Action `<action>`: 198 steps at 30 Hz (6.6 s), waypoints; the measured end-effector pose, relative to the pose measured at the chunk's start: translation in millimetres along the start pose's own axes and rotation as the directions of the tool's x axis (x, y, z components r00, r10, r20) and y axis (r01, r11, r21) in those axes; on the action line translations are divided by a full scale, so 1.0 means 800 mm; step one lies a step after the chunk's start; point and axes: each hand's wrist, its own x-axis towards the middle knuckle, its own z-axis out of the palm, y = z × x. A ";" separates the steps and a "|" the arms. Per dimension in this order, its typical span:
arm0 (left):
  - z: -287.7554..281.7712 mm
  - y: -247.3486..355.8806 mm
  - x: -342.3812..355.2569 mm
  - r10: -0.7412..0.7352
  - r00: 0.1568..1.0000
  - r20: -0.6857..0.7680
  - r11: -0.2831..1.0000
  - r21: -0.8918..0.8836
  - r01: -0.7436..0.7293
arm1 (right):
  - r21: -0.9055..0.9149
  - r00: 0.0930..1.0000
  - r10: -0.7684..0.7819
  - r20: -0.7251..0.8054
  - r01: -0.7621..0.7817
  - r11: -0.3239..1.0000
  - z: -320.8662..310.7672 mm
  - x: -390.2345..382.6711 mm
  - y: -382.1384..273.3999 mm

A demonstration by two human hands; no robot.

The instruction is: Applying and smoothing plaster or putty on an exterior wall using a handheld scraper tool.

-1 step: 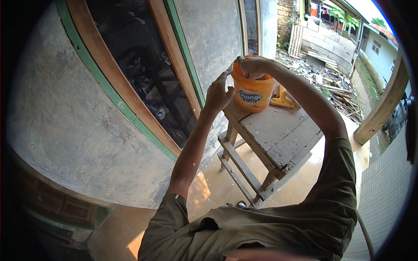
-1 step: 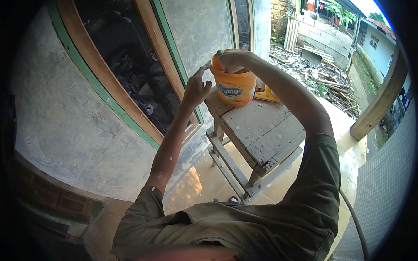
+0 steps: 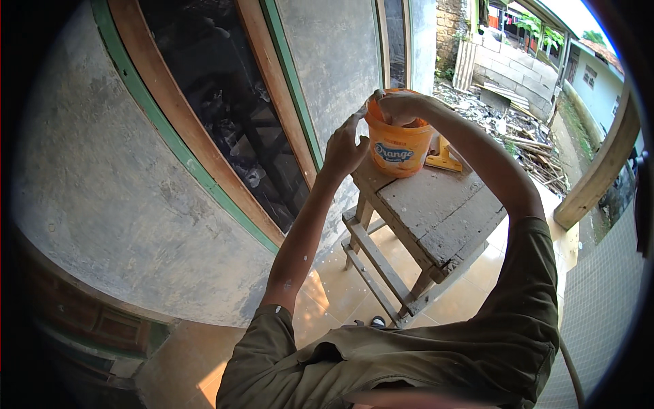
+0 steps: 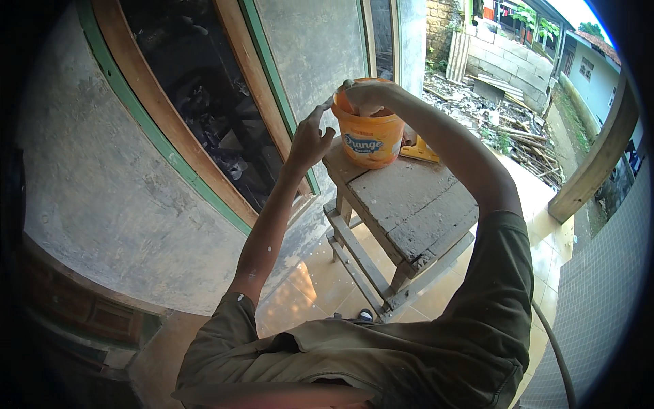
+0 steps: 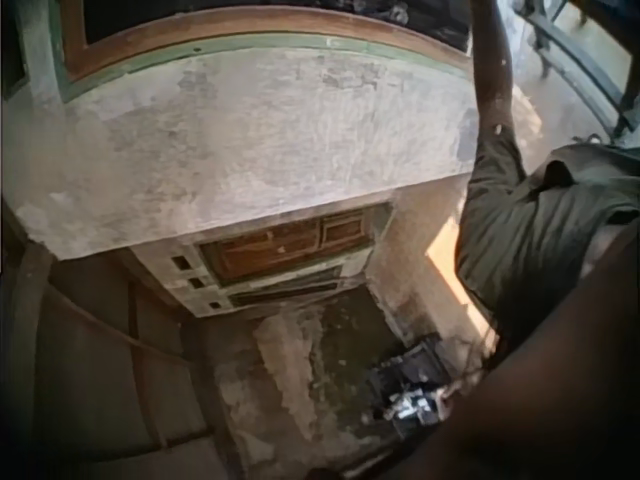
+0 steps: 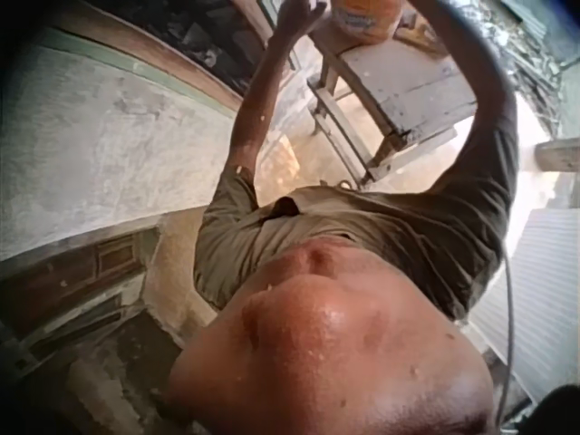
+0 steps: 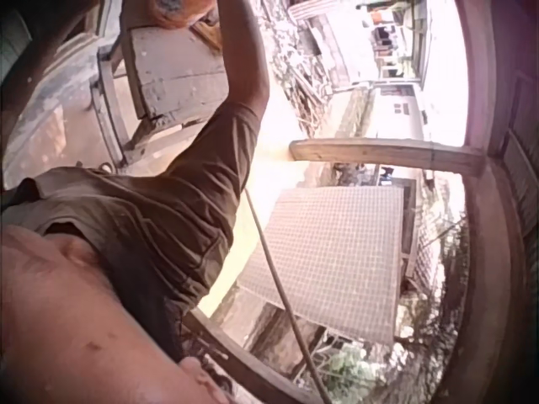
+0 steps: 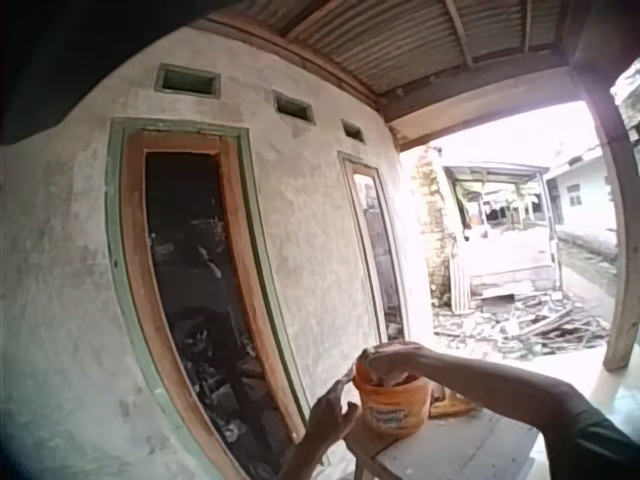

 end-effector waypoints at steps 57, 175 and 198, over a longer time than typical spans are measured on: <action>0.005 -0.048 0.074 -0.345 0.921 0.178 0.799 -0.459 0.388 | 0.884 0.654 0.704 -0.278 0.461 -0.079 0.032 -0.221 0.031; -0.800 0.040 -0.914 -0.986 0.092 -0.143 0.169 -0.866 0.470 | 0.641 0.986 0.143 -0.090 0.167 -0.749 0.184 -0.045 -1.092; -0.945 -0.038 -1.025 -0.984 0.170 0.053 0.033 -0.885 0.465 | 0.542 0.992 0.119 0.031 0.084 -0.836 0.174 -0.070 -1.304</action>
